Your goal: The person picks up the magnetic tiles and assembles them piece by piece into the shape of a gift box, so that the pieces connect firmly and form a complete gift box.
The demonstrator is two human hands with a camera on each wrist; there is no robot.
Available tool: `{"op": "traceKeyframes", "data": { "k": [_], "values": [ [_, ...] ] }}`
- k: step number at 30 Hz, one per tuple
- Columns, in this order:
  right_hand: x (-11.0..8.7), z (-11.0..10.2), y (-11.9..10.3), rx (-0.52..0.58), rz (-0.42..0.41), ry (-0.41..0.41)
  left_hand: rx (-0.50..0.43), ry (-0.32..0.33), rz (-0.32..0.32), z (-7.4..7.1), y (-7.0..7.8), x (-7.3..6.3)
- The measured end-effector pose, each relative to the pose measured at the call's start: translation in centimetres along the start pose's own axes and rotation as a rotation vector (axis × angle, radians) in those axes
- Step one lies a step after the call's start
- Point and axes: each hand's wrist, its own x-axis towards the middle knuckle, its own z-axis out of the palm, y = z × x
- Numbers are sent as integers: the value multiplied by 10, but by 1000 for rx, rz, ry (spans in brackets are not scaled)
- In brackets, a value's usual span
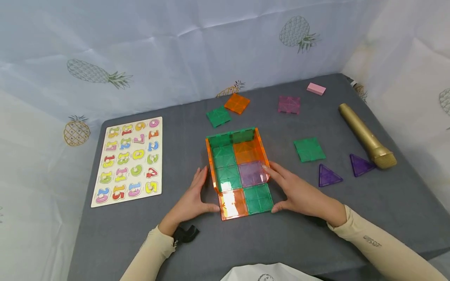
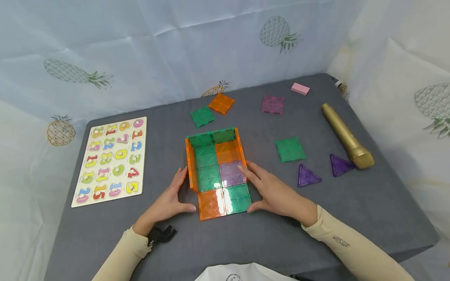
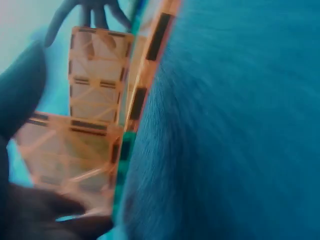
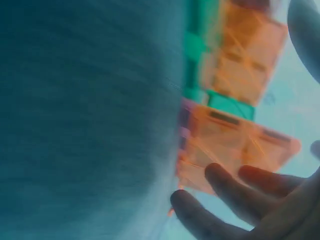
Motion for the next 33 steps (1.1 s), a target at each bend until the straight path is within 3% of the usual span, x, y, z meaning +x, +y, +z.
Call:
{"op": "traceKeyframes", "data": {
  "k": [4,7,16,21,27,33],
  "values": [
    [-9,7,2,-86,-39,-32,313,-73,-30,6,7,-19],
    [-10,10,4,-131,-51,-37,432,-70,-13,14,12,-21],
    [2,15,8,-179,-83,-23,467,-23,-18,27,15,-14],
    [4,17,8,-211,-102,-16,498,-7,13,29,14,-14],
    [3,21,7,-270,-134,8,558,-5,35,31,12,-16],
    [1,20,7,-242,-144,11,555,-15,52,30,10,-17]
  ]
}}
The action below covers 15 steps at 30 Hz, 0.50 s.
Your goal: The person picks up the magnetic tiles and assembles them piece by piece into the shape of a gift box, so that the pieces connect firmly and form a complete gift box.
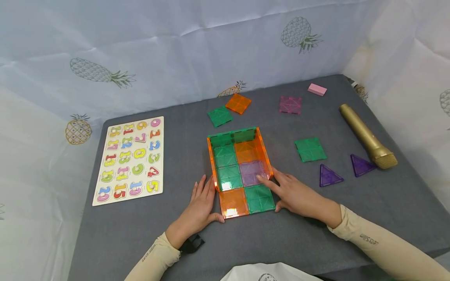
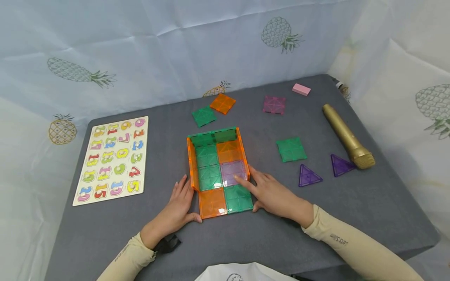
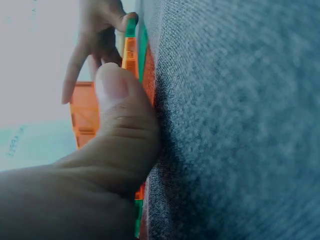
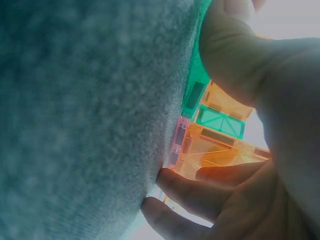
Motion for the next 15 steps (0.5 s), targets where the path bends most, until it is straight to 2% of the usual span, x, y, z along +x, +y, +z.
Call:
{"op": "traceKeyframes", "data": {
  "k": [6,11,15],
  "values": [
    [-1,-8,3,122,32,-42,-53,-2,35,-4,-4,-2],
    [-4,-18,6,258,64,-54,-151,55,82,-7,-8,-2],
    [-6,-22,9,298,94,-37,-233,108,92,-11,-10,0]
  ]
}}
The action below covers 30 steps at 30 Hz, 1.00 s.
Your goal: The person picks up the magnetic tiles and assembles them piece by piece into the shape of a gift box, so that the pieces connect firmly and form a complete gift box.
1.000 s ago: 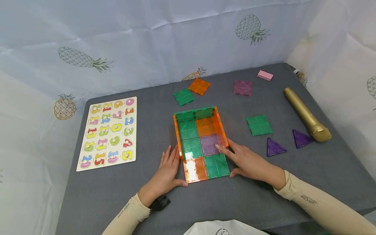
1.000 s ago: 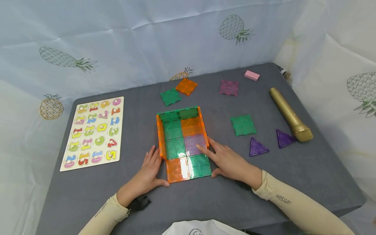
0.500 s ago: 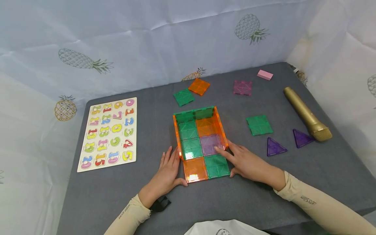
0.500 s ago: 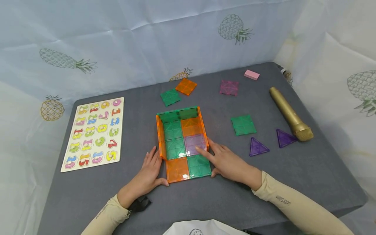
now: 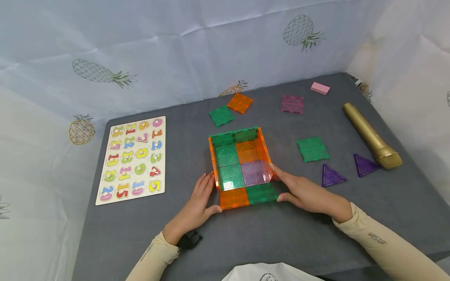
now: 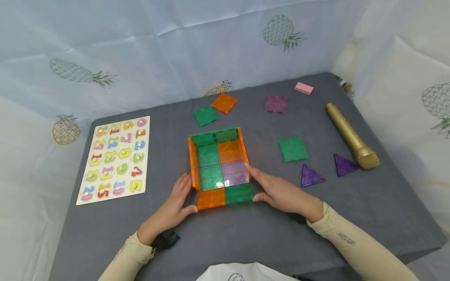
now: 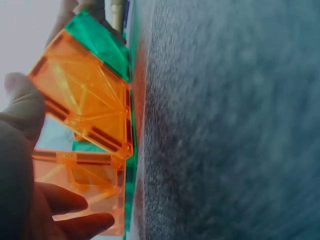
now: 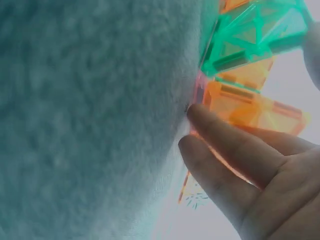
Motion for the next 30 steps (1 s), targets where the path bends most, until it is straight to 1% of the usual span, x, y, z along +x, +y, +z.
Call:
{"op": "traceKeyframes", "data": {
  "k": [4,11,16,19,23,27,30],
  "values": [
    [0,-1,1,12,15,12,-44,21,-18,-2,0,2],
    [5,-1,3,22,-29,51,-83,29,-61,-4,3,6],
    [9,-2,3,11,-26,78,-109,58,-74,-4,5,10],
    [11,-2,3,12,-12,84,-115,86,-65,-2,5,13],
    [13,-2,3,23,16,92,-121,106,-65,0,6,17],
    [15,-3,0,52,61,95,-151,101,-88,2,7,18],
    [17,-2,-1,49,102,81,-164,94,-105,4,7,18]
  ]
}}
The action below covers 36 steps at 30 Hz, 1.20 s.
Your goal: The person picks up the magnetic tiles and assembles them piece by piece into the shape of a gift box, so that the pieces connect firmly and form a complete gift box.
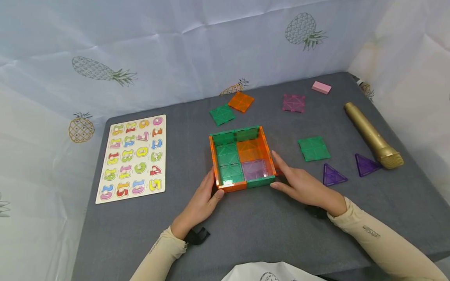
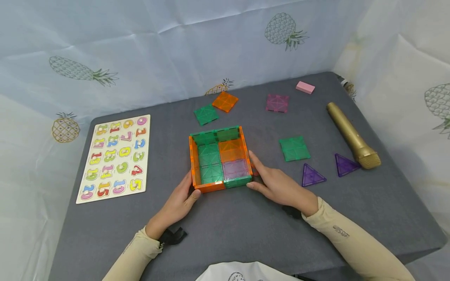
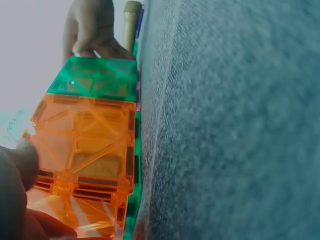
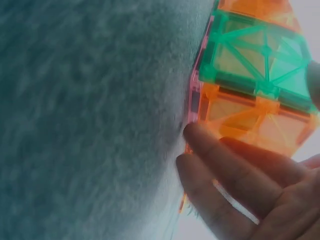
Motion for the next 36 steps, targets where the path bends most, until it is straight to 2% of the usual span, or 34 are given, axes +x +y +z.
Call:
{"op": "traceKeyframes", "data": {
  "k": [6,18,24,29,33,36],
  "values": [
    [5,3,1,-37,40,-27,20,-3,-30,4,-1,2],
    [20,-3,5,-5,16,-44,16,21,-38,0,-4,14],
    [23,-3,5,-5,31,-49,6,6,-64,-3,-3,16],
    [24,-12,7,5,34,-88,2,9,-56,-3,-1,16],
    [26,-32,18,-120,92,-74,-2,12,-50,-2,-2,16],
    [24,-50,33,-263,228,-48,-1,14,-46,-2,-3,16]
  ]
}}
